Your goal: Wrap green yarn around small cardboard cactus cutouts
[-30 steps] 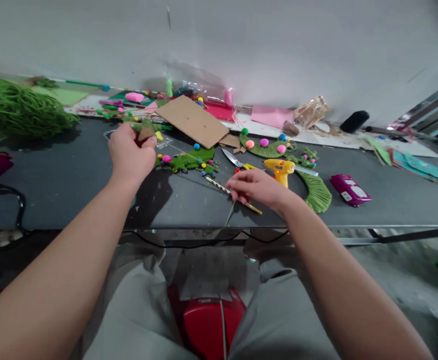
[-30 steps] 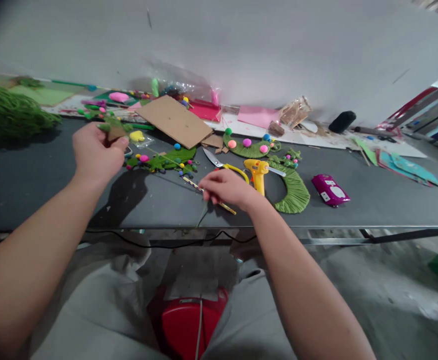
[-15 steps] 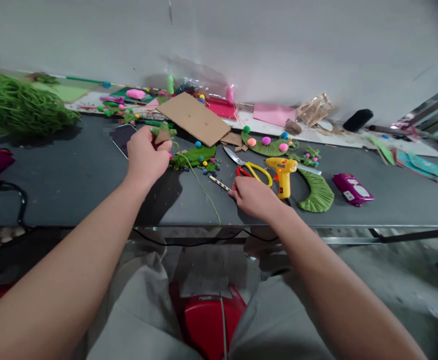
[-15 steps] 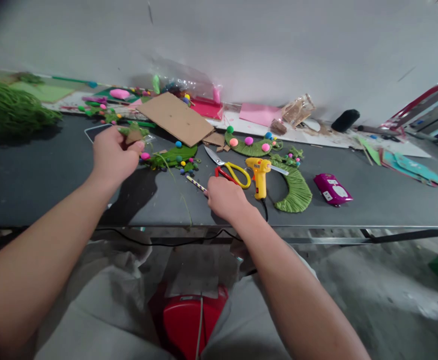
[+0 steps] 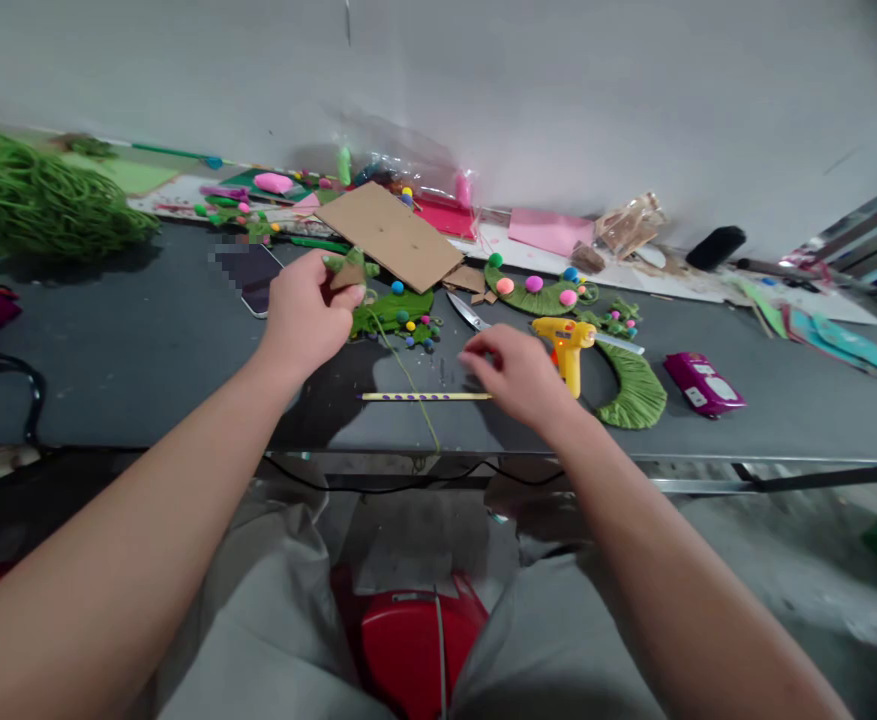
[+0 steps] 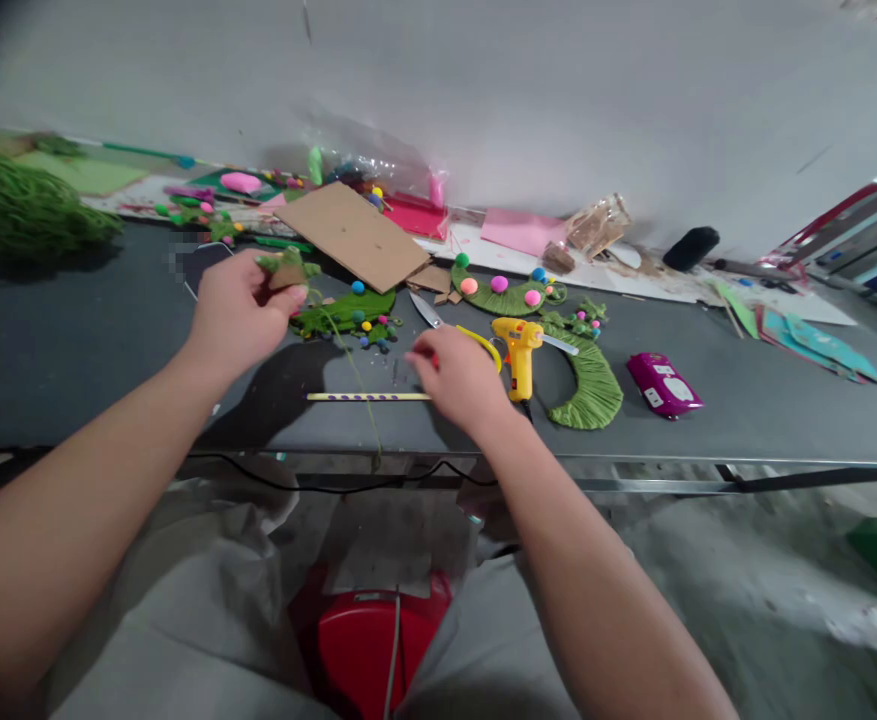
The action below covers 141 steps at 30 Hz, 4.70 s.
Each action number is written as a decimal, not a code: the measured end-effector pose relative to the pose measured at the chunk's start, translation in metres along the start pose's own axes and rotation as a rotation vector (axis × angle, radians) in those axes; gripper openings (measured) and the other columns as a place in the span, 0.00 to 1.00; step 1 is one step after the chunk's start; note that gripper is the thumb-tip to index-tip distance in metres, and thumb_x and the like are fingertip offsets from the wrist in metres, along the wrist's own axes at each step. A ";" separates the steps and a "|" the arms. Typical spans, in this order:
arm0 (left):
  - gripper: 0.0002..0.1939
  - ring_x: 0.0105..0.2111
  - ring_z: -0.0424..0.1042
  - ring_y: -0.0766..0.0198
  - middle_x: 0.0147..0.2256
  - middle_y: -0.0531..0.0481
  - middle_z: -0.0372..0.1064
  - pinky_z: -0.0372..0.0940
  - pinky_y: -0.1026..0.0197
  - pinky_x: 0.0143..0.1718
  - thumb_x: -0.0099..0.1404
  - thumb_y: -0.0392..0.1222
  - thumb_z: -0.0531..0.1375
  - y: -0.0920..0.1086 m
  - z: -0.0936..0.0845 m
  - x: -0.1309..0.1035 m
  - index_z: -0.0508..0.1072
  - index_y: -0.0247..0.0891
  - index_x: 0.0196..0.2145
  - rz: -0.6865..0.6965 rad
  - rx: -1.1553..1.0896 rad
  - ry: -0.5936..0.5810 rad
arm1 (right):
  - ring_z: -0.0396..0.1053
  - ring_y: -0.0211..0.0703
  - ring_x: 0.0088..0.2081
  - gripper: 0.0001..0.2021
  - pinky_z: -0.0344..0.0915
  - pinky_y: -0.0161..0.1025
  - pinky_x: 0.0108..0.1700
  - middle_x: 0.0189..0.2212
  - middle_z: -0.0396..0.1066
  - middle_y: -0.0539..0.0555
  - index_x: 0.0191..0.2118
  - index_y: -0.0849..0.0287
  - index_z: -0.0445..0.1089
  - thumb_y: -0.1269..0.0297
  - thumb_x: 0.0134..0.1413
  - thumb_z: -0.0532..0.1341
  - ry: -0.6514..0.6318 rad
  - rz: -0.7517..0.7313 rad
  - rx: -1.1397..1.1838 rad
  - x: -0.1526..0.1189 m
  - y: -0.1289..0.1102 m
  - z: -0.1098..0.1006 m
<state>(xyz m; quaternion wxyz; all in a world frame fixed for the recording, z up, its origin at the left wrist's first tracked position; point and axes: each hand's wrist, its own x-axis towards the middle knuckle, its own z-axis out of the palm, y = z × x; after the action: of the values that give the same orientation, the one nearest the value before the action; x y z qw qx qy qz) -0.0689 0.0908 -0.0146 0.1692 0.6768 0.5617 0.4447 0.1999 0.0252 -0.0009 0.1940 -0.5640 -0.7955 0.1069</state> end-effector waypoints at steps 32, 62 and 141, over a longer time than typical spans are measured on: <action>0.05 0.35 0.75 0.55 0.35 0.47 0.77 0.64 0.58 0.37 0.61 0.37 0.63 0.011 -0.013 -0.005 0.74 0.41 0.37 -0.022 0.312 -0.020 | 0.75 0.59 0.42 0.18 0.56 0.41 0.32 0.42 0.78 0.60 0.45 0.56 0.68 0.49 0.55 0.62 -0.063 0.194 -0.245 0.002 -0.011 -0.013; 0.06 0.36 0.75 0.50 0.35 0.45 0.78 0.67 0.53 0.39 0.59 0.38 0.64 0.006 -0.003 -0.003 0.74 0.41 0.37 0.015 0.225 -0.040 | 0.73 0.53 0.39 0.14 0.50 0.39 0.30 0.38 0.78 0.57 0.42 0.55 0.69 0.51 0.57 0.63 -0.043 0.257 -0.218 -0.003 -0.013 -0.018; 0.09 0.38 0.76 0.63 0.37 0.47 0.79 0.72 0.62 0.40 0.59 0.38 0.73 0.077 0.001 -0.053 0.84 0.37 0.39 -0.454 -1.111 -0.648 | 0.65 0.30 0.24 0.13 0.64 0.30 0.29 0.25 0.71 0.47 0.31 0.59 0.75 0.55 0.53 0.74 -0.212 0.155 1.656 0.000 -0.027 -0.005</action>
<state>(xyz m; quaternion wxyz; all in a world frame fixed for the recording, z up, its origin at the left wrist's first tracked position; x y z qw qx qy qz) -0.0192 0.0188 0.0190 0.7403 0.4537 0.2992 0.3956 0.1789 0.0153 0.0142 0.4617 -0.2791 -0.4329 0.7221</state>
